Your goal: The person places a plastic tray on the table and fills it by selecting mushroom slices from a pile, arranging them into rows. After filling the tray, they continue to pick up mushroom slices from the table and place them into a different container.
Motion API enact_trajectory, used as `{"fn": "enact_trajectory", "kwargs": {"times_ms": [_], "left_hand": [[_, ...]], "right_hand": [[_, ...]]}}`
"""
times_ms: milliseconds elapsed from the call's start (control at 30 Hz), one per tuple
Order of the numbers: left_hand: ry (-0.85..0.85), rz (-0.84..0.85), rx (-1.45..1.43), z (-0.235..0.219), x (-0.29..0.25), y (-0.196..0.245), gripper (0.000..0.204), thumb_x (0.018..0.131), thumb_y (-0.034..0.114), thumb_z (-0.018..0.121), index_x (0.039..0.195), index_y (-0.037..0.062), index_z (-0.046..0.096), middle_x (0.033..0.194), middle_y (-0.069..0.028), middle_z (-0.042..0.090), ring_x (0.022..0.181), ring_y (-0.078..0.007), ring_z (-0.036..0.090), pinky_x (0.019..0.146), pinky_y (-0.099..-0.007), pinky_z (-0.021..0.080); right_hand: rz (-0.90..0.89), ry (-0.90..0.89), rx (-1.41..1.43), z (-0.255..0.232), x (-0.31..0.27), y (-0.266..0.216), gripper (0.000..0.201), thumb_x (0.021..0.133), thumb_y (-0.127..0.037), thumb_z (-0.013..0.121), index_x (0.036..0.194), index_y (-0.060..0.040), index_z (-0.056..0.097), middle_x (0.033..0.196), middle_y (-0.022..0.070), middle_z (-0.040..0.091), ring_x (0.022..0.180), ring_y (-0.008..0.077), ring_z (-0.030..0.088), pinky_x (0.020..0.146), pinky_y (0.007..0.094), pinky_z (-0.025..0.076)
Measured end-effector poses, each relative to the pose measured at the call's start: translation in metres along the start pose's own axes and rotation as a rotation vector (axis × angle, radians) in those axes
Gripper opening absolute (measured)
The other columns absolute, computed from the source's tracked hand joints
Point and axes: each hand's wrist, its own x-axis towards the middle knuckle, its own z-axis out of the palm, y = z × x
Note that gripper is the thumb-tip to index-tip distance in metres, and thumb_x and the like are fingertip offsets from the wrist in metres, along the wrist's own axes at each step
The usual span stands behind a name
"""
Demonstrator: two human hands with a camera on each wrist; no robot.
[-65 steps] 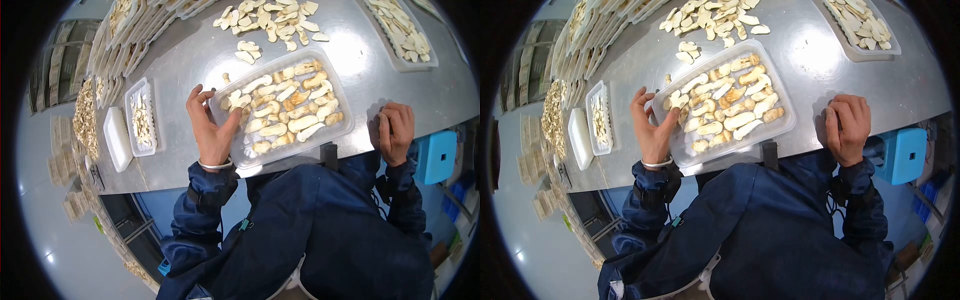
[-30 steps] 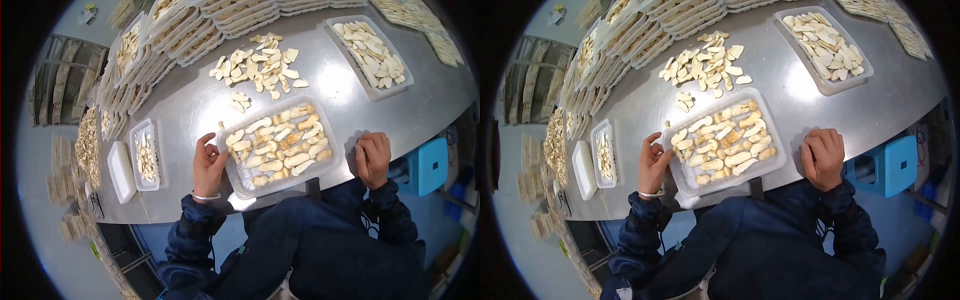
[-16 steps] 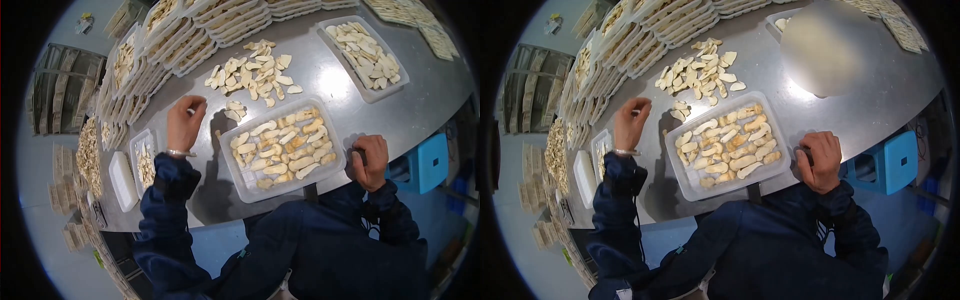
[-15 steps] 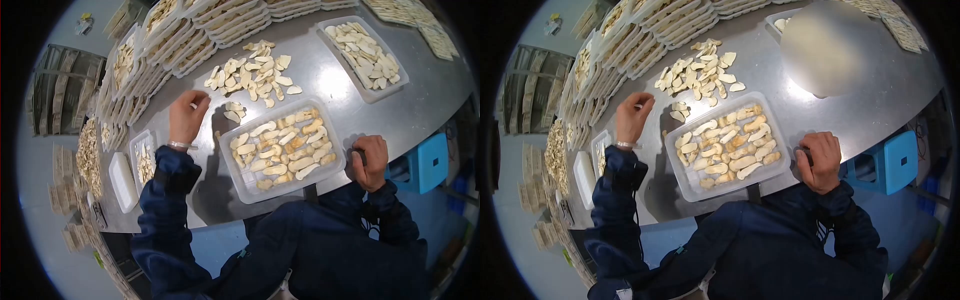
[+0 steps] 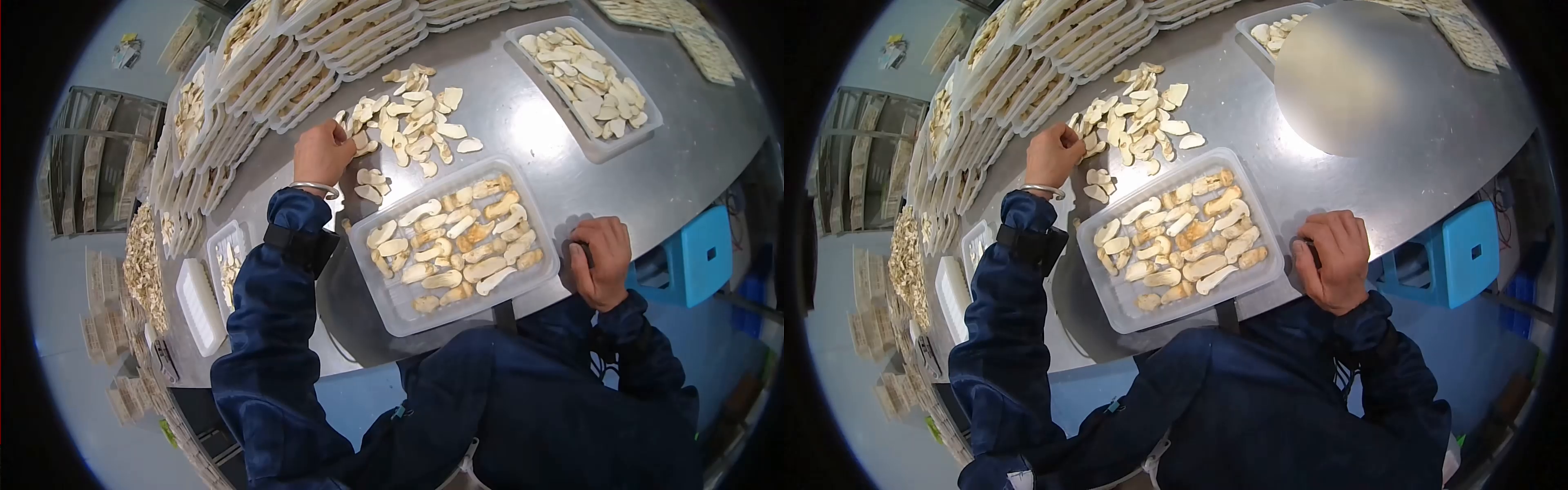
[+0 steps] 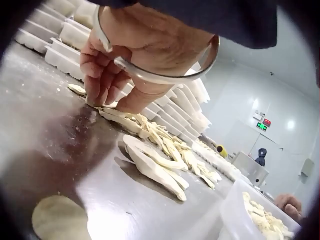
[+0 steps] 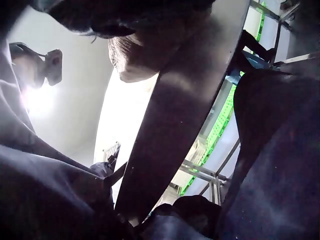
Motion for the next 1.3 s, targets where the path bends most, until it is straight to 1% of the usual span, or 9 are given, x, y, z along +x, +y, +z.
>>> {"fn": "enact_trajectory", "kwargs": {"times_ms": [167,267,300,400,467,533,733,933,1300], "left_hand": [[0.047,0.011,0.093,0.001,0.001,-0.007,0.021,0.075,0.022,0.072,0.082,0.0032,0.072,0.074,-0.0161,0.071,0.073,-0.0358,0.07,0.07,-0.0424,0.055],[0.116,-0.007,-0.074,-0.002,0.0,-0.021,0.022,0.075,0.022,0.072,0.088,0.0044,0.075,0.076,-0.0151,0.072,0.072,-0.0329,0.071,0.07,-0.0403,0.055],[0.099,-0.056,-0.161,-0.009,-0.004,-0.018,0.022,0.079,0.02,0.073,0.091,0.0021,0.075,0.075,-0.011,0.073,0.069,-0.0217,0.071,0.067,-0.0348,0.055],[-0.079,-0.062,-0.459,-0.048,-0.037,0.01,0.017,0.083,0.014,0.073,0.09,-0.0008,0.074,0.074,-0.0058,0.073,0.069,-0.0108,0.067,0.066,-0.0281,0.052],[-0.363,-0.12,-0.805,-0.056,-0.073,0.014,0.008,0.088,0.002,0.07,0.096,-0.0001,0.072,0.079,-0.0004,0.07,0.075,-0.0059,0.063,0.07,-0.0214,0.049],[-0.42,0.005,-0.739,-0.073,-0.119,0.042,0.01,0.089,0.0,0.07,0.099,0.001,0.071,0.082,0.0015,0.069,0.076,-0.0047,0.06,0.069,-0.0214,0.047],[-0.575,-0.026,-0.654,-0.088,-0.186,0.072,0.013,0.087,0.002,0.071,0.1,0.0012,0.071,0.081,-0.004,0.068,0.074,-0.0106,0.062,0.072,-0.0269,0.049],[-0.506,0.078,-0.576,-0.081,-0.188,0.071,0.011,0.084,0.005,0.073,0.095,0.0037,0.071,0.083,-0.0091,0.068,0.077,-0.0205,0.067,0.073,-0.0334,0.051],[-0.332,0.308,-0.227,-0.071,-0.196,0.078,0.009,0.079,0.006,0.074,0.086,0.0093,0.07,0.081,-0.005,0.065,0.085,-0.027,0.059,0.078,-0.0385,0.041]], "right_hand": [[-0.009,0.007,-0.009,0.0,0.001,-0.001,0.017,0.076,-0.003,0.069,0.092,-0.0026,0.064,0.092,0.0116,0.064,0.084,0.0302,0.058,0.075,0.0403,0.042],[-0.021,0.015,-0.015,0.0,0.002,0.0,0.017,0.076,-0.003,0.069,0.091,-0.0028,0.063,0.091,0.0116,0.064,0.083,0.0307,0.058,0.075,0.0405,0.042],[-0.027,0.017,-0.015,0.0,0.002,0.0,0.016,0.076,-0.003,0.069,0.091,-0.003,0.063,0.091,0.0116,0.064,0.083,0.031,0.058,0.074,0.0406,0.042],[-0.043,0.019,-0.007,-0.001,0.004,0.001,0.015,0.076,-0.003,0.069,0.091,-0.0033,0.063,0.091,0.0117,0.064,0.083,0.032,0.059,0.074,0.0412,0.042],[-0.048,0.022,-0.024,0.001,0.004,0.002,0.014,0.078,-0.002,0.069,0.091,-0.0035,0.063,0.091,0.012,0.064,0.083,0.0323,0.059,0.073,0.0412,0.042],[-0.059,0.03,-0.032,0.003,0.001,0.004,0.014,0.078,-0.002,0.069,0.091,-0.0035,0.063,0.091,0.0121,0.064,0.083,0.0324,0.059,0.073,0.0412,0.042],[-0.063,0.003,-0.036,0.002,-0.001,0.012,0.009,0.083,-0.003,0.066,0.091,-0.0017,0.063,0.093,0.0127,0.065,0.085,0.0307,0.059,0.076,0.0397,0.044],[-0.047,-0.007,-0.038,0.0,-0.002,0.013,0.008,0.084,-0.004,0.066,0.091,-0.0018,0.064,0.093,0.0126,0.065,0.086,0.0304,0.059,0.077,0.0397,0.044],[-0.063,0.0,-0.047,0.001,-0.002,0.013,0.009,0.082,-0.004,0.067,0.091,-0.0019,0.064,0.093,0.0125,0.065,0.086,0.0308,0.059,0.077,0.0401,0.044]]}}
